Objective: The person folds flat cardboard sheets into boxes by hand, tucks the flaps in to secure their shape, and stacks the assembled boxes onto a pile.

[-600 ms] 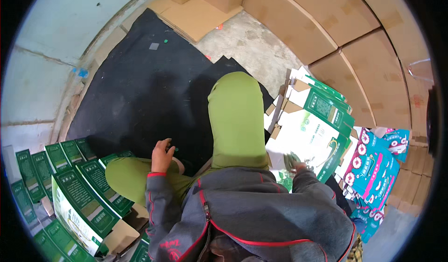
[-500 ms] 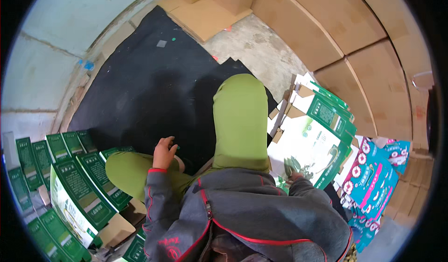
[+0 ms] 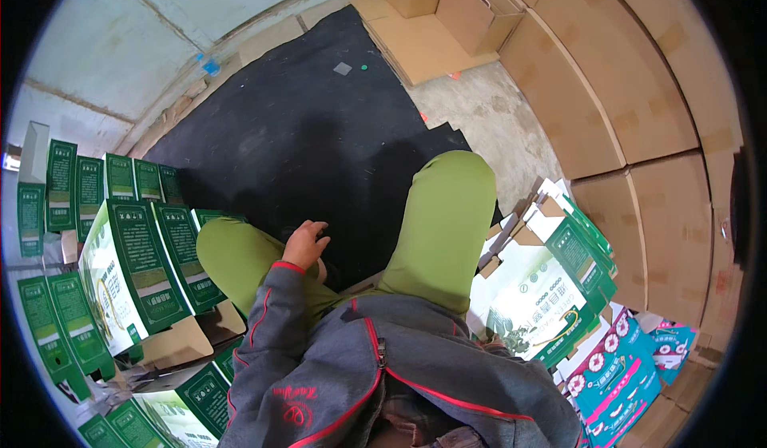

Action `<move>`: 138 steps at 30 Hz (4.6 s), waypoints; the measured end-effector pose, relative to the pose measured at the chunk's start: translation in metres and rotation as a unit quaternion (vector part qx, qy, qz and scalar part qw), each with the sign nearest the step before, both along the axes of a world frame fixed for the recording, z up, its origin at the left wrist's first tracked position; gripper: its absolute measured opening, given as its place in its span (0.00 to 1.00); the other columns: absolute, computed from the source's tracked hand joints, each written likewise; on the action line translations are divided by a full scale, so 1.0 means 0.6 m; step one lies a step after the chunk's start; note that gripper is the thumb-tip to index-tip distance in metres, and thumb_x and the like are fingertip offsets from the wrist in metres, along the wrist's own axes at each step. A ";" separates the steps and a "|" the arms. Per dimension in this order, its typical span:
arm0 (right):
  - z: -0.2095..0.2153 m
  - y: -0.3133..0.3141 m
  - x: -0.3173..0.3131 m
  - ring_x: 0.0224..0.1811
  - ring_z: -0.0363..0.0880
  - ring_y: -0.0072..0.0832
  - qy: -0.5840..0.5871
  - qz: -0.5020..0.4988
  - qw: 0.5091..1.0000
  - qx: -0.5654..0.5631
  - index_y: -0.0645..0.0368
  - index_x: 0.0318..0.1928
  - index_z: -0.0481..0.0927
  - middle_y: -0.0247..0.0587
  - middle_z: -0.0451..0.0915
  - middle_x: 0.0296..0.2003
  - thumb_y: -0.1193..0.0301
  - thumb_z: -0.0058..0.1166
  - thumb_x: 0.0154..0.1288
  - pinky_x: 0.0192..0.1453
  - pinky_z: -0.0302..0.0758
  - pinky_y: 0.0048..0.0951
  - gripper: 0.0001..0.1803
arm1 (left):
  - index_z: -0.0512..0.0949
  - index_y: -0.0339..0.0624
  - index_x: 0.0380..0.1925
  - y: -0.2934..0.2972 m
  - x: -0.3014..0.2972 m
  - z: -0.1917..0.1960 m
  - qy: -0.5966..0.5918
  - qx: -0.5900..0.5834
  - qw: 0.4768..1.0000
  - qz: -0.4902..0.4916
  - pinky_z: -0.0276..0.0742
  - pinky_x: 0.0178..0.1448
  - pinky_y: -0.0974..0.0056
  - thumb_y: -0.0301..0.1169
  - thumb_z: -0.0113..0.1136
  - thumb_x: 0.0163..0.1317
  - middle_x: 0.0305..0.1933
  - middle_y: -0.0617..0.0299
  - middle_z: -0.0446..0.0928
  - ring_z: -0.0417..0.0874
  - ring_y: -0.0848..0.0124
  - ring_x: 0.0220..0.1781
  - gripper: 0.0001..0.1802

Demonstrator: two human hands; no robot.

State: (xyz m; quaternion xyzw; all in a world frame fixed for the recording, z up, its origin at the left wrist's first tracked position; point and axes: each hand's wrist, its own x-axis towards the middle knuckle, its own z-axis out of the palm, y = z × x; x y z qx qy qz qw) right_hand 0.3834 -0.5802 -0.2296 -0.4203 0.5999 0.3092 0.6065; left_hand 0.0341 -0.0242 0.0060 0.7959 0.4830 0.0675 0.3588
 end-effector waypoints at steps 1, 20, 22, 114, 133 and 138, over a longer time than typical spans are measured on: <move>-0.028 -0.030 0.002 0.45 0.80 0.40 -0.038 0.026 0.999 0.016 0.53 0.43 0.78 0.39 0.82 0.40 0.55 0.53 0.61 0.48 0.78 0.47 0.18 | 0.79 0.40 0.45 0.002 -0.001 -0.006 -0.008 -0.003 1.000 0.004 0.76 0.45 0.56 0.32 0.64 0.52 0.37 0.52 0.76 0.80 0.55 0.40 0.19; 0.464 0.566 0.092 0.32 0.76 0.24 -0.414 0.110 0.888 0.170 0.52 0.31 0.73 0.28 0.74 0.25 0.59 0.54 0.67 0.35 0.73 0.27 0.12 | 0.79 0.43 0.46 0.007 -0.004 -0.005 0.014 -0.003 1.000 0.007 0.76 0.48 0.55 0.33 0.63 0.54 0.41 0.52 0.77 0.80 0.54 0.43 0.18; 0.519 0.595 0.095 0.31 0.76 0.23 -0.422 0.106 0.870 0.231 0.53 0.31 0.73 0.27 0.74 0.25 0.60 0.54 0.67 0.34 0.73 0.27 0.12 | 0.79 0.42 0.46 0.011 -0.001 0.011 -0.002 0.011 1.000 0.010 0.76 0.47 0.55 0.32 0.63 0.54 0.40 0.52 0.77 0.80 0.54 0.42 0.18; 0.557 1.119 0.036 0.54 0.75 0.26 -0.523 0.679 0.443 0.263 0.62 0.61 0.70 0.39 0.77 0.54 0.78 0.48 0.64 0.58 0.70 0.27 0.24 | 0.78 0.47 0.51 0.173 -0.187 0.255 0.130 0.256 0.958 0.027 0.62 0.67 0.49 0.22 0.63 0.44 0.66 0.58 0.67 0.59 0.48 0.69 0.28; 0.531 1.156 0.024 0.30 0.77 0.21 -0.592 0.722 0.331 0.132 0.69 0.41 0.79 0.36 0.81 0.31 0.67 0.52 0.67 0.36 0.73 0.25 0.14 | 0.71 0.59 0.59 0.191 -0.042 0.198 0.325 0.381 0.835 0.229 0.59 0.61 0.45 0.35 0.69 0.45 0.60 0.65 0.69 0.63 0.56 0.65 0.35; 0.565 1.139 -0.017 0.41 0.78 0.26 -0.641 0.676 0.290 0.217 0.63 0.53 0.77 0.41 0.81 0.37 0.70 0.57 0.61 0.47 0.74 0.29 0.20 | 0.70 0.58 0.60 0.197 -0.046 0.184 0.226 0.332 0.895 0.193 0.67 0.54 0.48 0.30 0.63 0.53 0.61 0.64 0.69 0.65 0.57 0.63 0.31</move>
